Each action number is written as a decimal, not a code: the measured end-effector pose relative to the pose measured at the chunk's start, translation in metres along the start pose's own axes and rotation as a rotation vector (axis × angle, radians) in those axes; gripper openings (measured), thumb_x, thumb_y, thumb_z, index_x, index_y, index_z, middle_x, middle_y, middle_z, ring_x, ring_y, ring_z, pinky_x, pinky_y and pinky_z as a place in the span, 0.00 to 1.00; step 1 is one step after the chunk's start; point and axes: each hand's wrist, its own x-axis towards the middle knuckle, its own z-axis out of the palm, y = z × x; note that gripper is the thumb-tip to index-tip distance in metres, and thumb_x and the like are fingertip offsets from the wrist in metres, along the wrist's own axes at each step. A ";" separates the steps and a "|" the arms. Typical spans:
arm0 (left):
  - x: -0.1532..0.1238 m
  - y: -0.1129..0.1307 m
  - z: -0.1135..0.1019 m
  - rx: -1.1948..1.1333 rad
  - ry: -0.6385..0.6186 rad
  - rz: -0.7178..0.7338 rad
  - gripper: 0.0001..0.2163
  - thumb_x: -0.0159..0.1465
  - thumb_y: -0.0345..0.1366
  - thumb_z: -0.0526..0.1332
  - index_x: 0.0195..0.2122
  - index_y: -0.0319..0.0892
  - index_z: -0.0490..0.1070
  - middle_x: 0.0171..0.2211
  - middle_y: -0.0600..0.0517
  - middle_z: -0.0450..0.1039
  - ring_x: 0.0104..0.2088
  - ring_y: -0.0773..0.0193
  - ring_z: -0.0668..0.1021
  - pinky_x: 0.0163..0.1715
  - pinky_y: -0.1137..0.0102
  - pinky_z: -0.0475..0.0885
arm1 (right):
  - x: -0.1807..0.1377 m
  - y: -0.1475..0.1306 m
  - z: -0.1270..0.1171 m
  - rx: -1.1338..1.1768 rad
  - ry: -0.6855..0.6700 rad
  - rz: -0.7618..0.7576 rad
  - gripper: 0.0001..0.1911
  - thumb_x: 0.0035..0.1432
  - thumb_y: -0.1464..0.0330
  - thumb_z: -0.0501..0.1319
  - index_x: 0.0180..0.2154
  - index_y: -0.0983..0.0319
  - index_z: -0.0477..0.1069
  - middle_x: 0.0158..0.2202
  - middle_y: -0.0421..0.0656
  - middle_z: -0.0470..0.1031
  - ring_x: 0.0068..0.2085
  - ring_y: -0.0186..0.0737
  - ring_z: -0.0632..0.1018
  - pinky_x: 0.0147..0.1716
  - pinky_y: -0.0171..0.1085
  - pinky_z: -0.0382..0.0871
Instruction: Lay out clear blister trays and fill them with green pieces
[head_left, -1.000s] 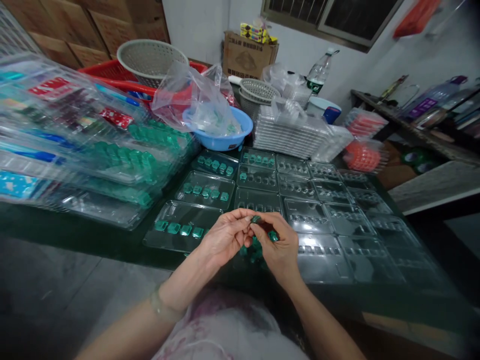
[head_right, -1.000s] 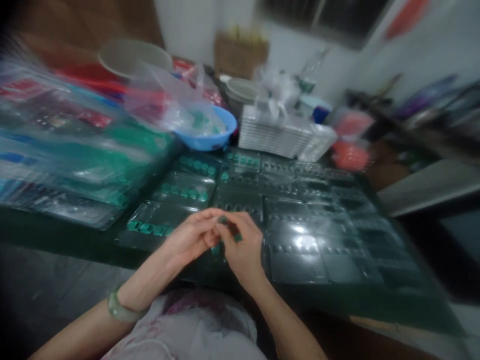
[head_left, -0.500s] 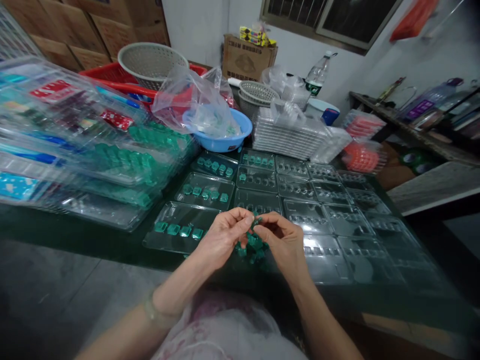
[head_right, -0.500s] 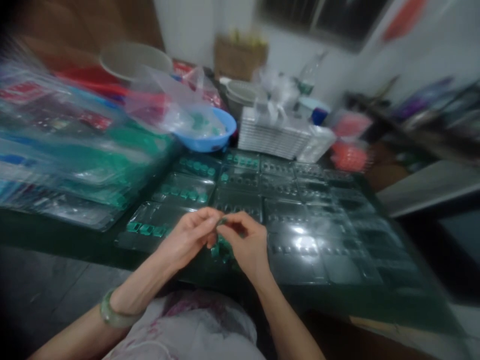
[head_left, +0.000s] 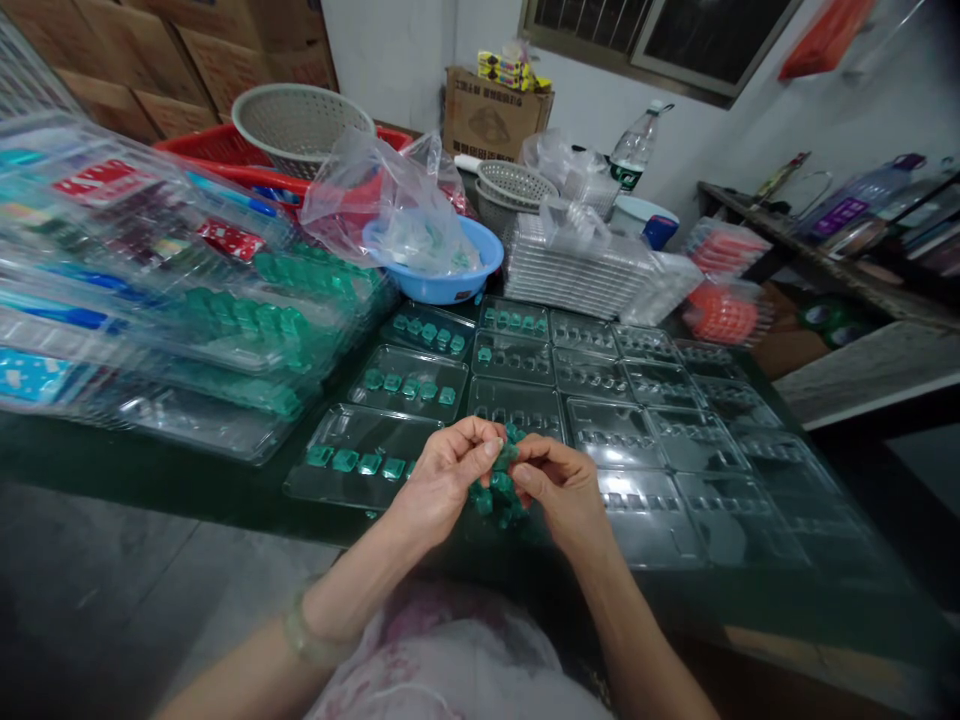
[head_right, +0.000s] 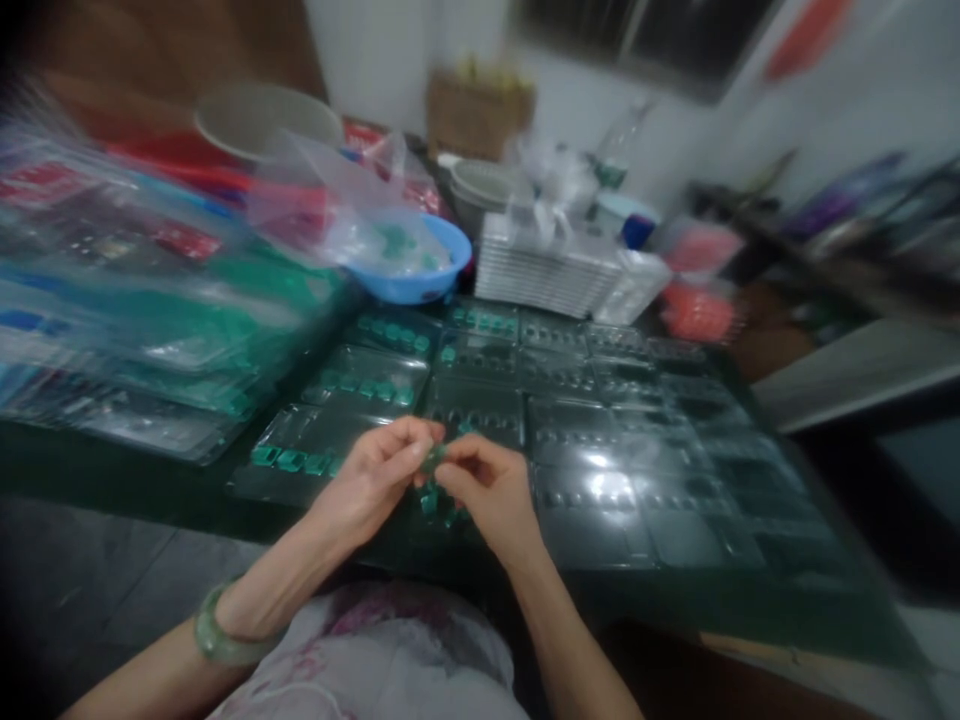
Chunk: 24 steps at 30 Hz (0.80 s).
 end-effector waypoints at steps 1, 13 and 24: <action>0.000 0.000 0.001 0.013 0.005 -0.011 0.09 0.57 0.37 0.60 0.24 0.38 0.66 0.29 0.52 0.67 0.25 0.71 0.66 0.24 0.76 0.59 | 0.000 0.000 -0.001 0.007 -0.017 -0.012 0.04 0.48 0.67 0.63 0.28 0.61 0.71 0.22 0.35 0.64 0.21 0.28 0.64 0.18 0.29 0.58; -0.006 0.000 0.011 -0.024 0.144 0.039 0.07 0.54 0.36 0.63 0.25 0.38 0.67 0.25 0.55 0.66 0.22 0.73 0.64 0.22 0.77 0.57 | -0.003 -0.003 -0.006 -0.047 -0.130 -0.013 0.08 0.51 0.68 0.58 0.24 0.62 0.61 0.21 0.34 0.56 0.22 0.28 0.58 0.21 0.30 0.51; 0.002 -0.013 0.010 0.179 0.211 0.063 0.08 0.57 0.36 0.61 0.25 0.39 0.64 0.20 0.58 0.59 0.20 0.74 0.60 0.20 0.77 0.55 | -0.005 0.007 0.010 0.106 0.139 0.074 0.08 0.55 0.65 0.56 0.27 0.61 0.60 0.16 0.31 0.52 0.18 0.26 0.56 0.17 0.28 0.47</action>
